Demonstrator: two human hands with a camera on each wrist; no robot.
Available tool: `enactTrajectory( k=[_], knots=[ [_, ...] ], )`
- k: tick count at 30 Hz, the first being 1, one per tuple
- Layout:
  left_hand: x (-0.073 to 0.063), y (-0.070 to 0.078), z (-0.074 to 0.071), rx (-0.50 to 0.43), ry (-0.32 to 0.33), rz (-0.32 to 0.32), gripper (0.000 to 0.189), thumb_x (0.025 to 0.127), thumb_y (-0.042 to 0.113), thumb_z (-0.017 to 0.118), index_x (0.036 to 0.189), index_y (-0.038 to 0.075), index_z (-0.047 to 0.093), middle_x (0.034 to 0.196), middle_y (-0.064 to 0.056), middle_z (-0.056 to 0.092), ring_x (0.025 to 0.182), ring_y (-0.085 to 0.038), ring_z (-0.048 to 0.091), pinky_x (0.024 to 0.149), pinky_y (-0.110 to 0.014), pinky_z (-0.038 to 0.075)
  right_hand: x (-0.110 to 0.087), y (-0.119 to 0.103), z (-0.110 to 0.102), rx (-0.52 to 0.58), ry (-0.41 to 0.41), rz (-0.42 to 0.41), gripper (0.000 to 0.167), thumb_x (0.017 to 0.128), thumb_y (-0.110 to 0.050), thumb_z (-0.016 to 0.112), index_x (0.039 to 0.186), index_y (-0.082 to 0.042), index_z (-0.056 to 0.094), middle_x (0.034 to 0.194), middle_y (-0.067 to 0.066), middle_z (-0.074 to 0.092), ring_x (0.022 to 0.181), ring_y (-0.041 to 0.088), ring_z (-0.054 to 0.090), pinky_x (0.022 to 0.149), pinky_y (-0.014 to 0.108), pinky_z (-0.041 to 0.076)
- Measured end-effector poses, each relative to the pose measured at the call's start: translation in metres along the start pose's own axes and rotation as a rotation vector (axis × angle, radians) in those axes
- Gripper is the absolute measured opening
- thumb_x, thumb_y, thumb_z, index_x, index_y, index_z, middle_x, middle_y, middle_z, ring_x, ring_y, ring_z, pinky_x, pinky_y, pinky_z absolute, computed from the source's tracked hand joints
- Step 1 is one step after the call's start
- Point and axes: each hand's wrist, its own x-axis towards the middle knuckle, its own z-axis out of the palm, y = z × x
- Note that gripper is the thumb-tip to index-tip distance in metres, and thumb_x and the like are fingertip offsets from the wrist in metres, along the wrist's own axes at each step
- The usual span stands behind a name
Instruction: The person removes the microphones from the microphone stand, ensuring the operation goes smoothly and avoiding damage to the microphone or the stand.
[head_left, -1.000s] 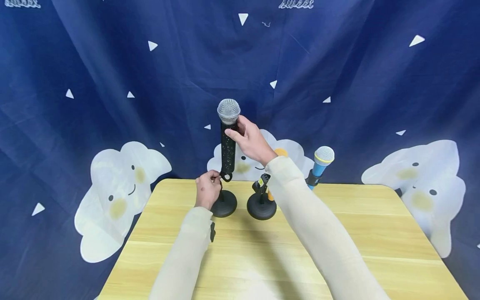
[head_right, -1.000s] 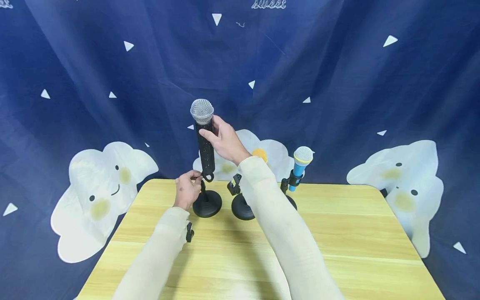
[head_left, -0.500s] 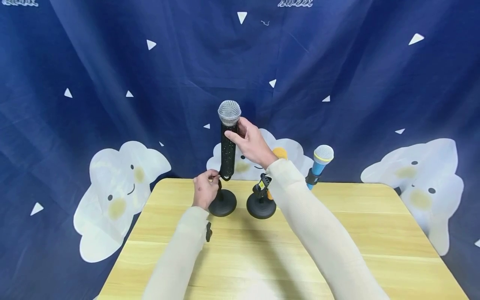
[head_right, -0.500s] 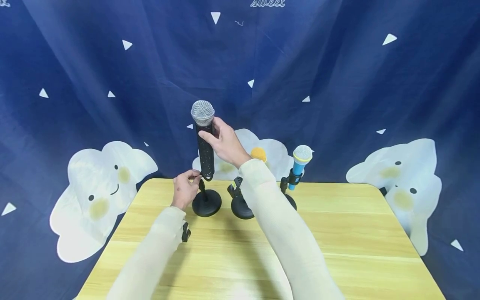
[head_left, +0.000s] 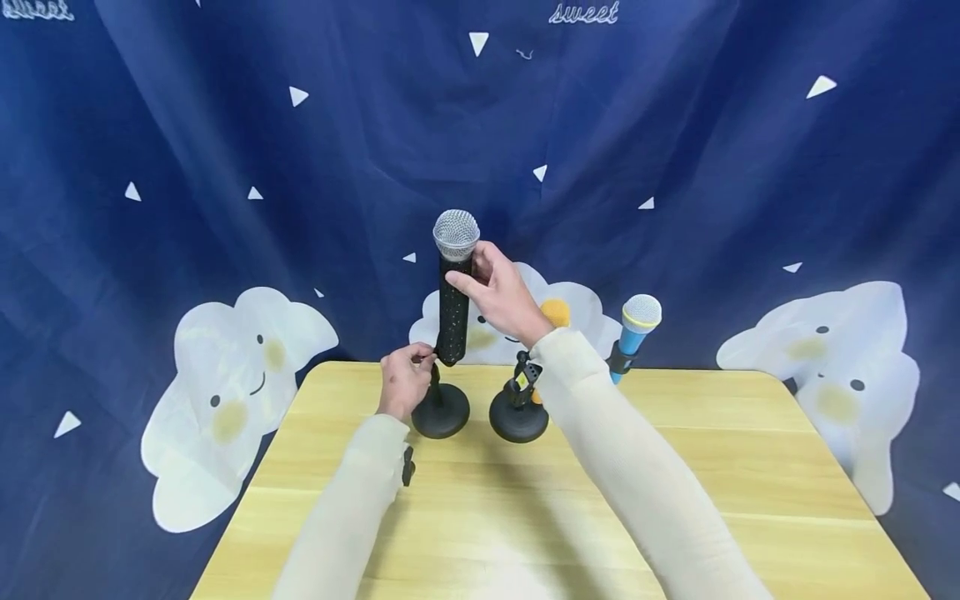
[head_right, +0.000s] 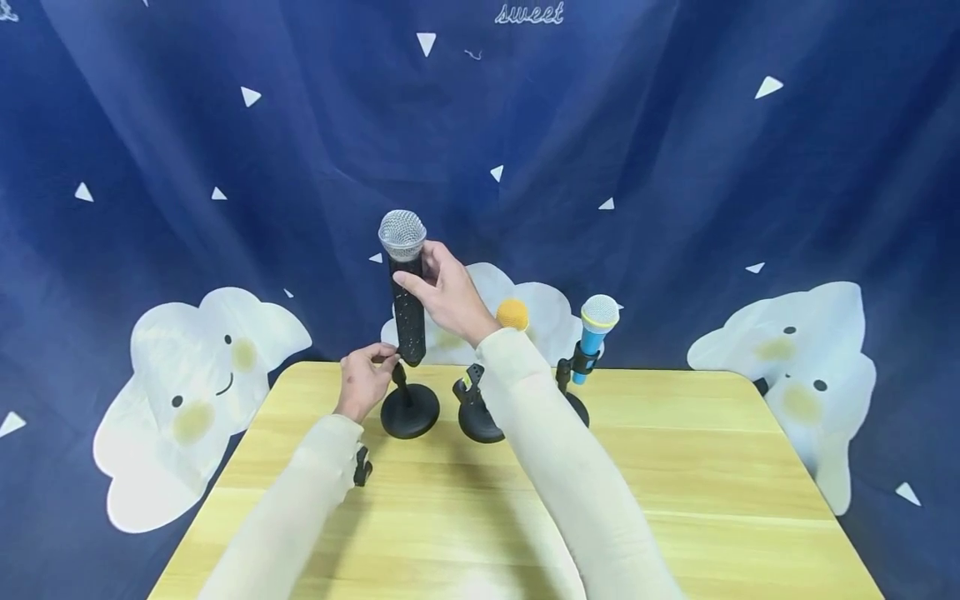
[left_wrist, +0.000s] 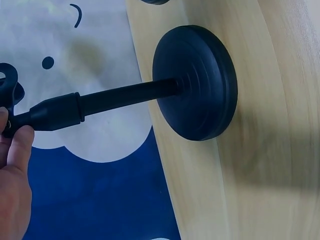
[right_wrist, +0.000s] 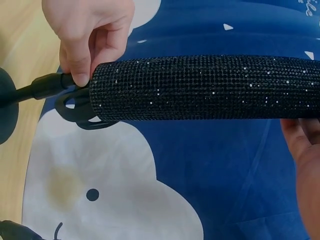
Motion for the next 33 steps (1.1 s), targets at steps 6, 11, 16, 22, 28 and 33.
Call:
enactTrajectory(
  k=[6, 11, 16, 22, 28, 33],
  knots=[
    [-0.002, -0.001, -0.001, 0.014, 0.003, -0.012, 0.009, 0.091, 0.001, 0.070, 0.090, 0.004, 0.078, 0.103, -0.009, 0.074, 0.093, -0.026, 0.071, 0.082, -0.041, 0.058, -0.005, 0.002, 0.003, 0.007, -0.024, 0.007, 0.040, 0.098, -0.017, 0.066, 0.131, -0.001, 0.049, 0.100, 0.008, 0.064, 0.084, 0.020, 0.053, 0.069, 0.028, 0.041],
    [-0.003, 0.000, -0.003, 0.020, 0.007, -0.019, 0.009, 0.091, 0.001, 0.071, 0.089, 0.004, 0.078, 0.102, -0.009, 0.074, 0.094, -0.027, 0.070, 0.086, -0.043, 0.055, -0.009, 0.008, 0.006, 0.002, -0.040, 0.021, 0.039, 0.098, -0.016, 0.066, 0.129, 0.001, 0.050, 0.110, 0.010, 0.068, 0.089, 0.018, 0.057, 0.076, 0.026, 0.044],
    [-0.002, 0.002, -0.002, 0.026, -0.007, -0.015, 0.008, 0.091, 0.002, 0.071, 0.091, 0.004, 0.078, 0.103, -0.009, 0.074, 0.096, -0.027, 0.069, 0.087, -0.043, 0.054, -0.013, 0.010, 0.006, -0.013, -0.025, 0.024, 0.037, 0.098, -0.016, 0.067, 0.127, 0.001, 0.052, 0.108, 0.012, 0.070, 0.088, 0.020, 0.059, 0.079, 0.027, 0.046],
    [0.000, 0.003, -0.003, 0.042, -0.025, -0.024, 0.008, 0.091, 0.001, 0.071, 0.091, 0.004, 0.078, 0.104, -0.009, 0.074, 0.096, -0.028, 0.068, 0.089, -0.044, 0.052, -0.015, 0.011, 0.005, -0.019, -0.027, 0.027, 0.038, 0.098, -0.017, 0.066, 0.128, 0.001, 0.051, 0.111, 0.012, 0.069, 0.092, 0.019, 0.060, 0.083, 0.030, 0.048],
    [0.000, 0.007, -0.006, 0.060, -0.042, -0.028, 0.007, 0.091, 0.002, 0.071, 0.090, 0.004, 0.077, 0.104, -0.009, 0.074, 0.094, -0.027, 0.067, 0.087, -0.043, 0.053, -0.018, 0.011, 0.005, -0.020, -0.038, 0.037, 0.038, 0.098, -0.017, 0.066, 0.129, 0.000, 0.052, 0.114, 0.012, 0.069, 0.094, 0.020, 0.061, 0.089, 0.033, 0.050],
    [0.000, 0.006, -0.005, 0.062, -0.042, -0.001, 0.008, 0.091, 0.001, 0.070, 0.089, 0.004, 0.077, 0.103, -0.009, 0.074, 0.093, -0.026, 0.069, 0.084, -0.043, 0.055, -0.021, 0.012, 0.006, -0.015, -0.043, 0.033, 0.037, 0.098, -0.017, 0.066, 0.129, 0.000, 0.053, 0.116, 0.012, 0.069, 0.097, 0.021, 0.064, 0.093, 0.034, 0.051]
  ],
)
